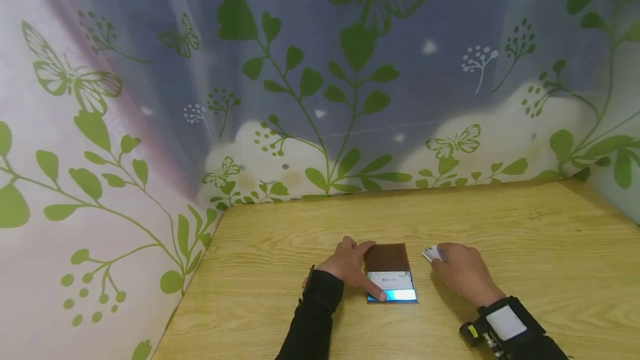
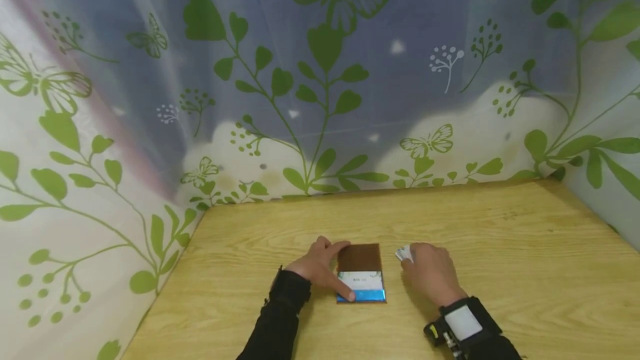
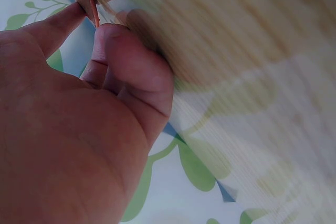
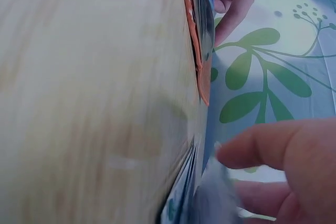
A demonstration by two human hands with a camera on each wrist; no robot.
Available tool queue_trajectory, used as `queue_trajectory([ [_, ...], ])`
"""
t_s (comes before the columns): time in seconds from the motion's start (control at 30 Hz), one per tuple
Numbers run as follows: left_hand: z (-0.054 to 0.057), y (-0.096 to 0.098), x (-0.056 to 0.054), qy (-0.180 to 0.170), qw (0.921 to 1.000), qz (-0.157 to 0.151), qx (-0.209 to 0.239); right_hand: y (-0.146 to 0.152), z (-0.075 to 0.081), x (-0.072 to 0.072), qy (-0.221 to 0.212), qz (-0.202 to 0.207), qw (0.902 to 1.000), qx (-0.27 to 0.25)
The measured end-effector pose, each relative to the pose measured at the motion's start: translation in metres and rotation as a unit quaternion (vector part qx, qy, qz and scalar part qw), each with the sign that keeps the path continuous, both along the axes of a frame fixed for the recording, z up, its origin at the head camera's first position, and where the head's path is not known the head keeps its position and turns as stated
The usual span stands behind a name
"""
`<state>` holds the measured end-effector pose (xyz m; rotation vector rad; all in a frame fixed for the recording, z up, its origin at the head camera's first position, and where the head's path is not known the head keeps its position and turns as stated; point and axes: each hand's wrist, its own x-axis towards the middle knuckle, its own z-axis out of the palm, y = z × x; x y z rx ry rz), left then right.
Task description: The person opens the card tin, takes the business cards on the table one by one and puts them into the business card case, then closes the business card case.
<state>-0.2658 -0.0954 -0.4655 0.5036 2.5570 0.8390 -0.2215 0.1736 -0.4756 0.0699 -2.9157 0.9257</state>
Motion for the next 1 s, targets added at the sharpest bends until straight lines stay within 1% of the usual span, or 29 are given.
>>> queue_trajectory([
  [0.1, -0.0001, 0.0002, 0.0003, 0.004, 1.0, -0.001, -0.003, -0.0016, 0.0018, 0.0015, -0.004, -0.003, 0.9999, -0.014],
  [0.17, 0.0004, 0.0002, 0.0002, 0.005, 1.0, -0.001, -0.004, -0.0023, 0.003, 0.0018, 0.007, -0.01, 0.9999, -0.012],
  [0.27, 0.0011, 0.0, 0.0005, 0.004, 1.0, -0.001, -0.003, -0.0026, 0.0035, 0.0022, 0.026, -0.017, 0.9994, 0.012],
  [0.43, 0.0006, -0.0005, 0.0008, 0.004, 1.0, -0.001, -0.003, -0.0017, 0.003, 0.0031, 0.033, -0.021, 0.9987, 0.033],
  [0.77, -0.0009, -0.0004, 0.0019, 0.006, 0.9999, 0.0, -0.011, -0.0008, 0.0027, 0.0038, 0.037, -0.02, 0.9991, 0.006],
  [0.93, -0.0008, -0.0005, 0.0008, 0.0, 1.0, 0.0, -0.005, -0.0008, 0.0024, 0.0021, 0.063, -0.014, 0.9977, -0.02],
  [1.0, -0.0009, -0.0005, 0.0003, -0.002, 1.0, -0.001, -0.001, -0.0014, 0.0021, 0.0013, 0.085, -0.011, 0.9961, -0.024],
])
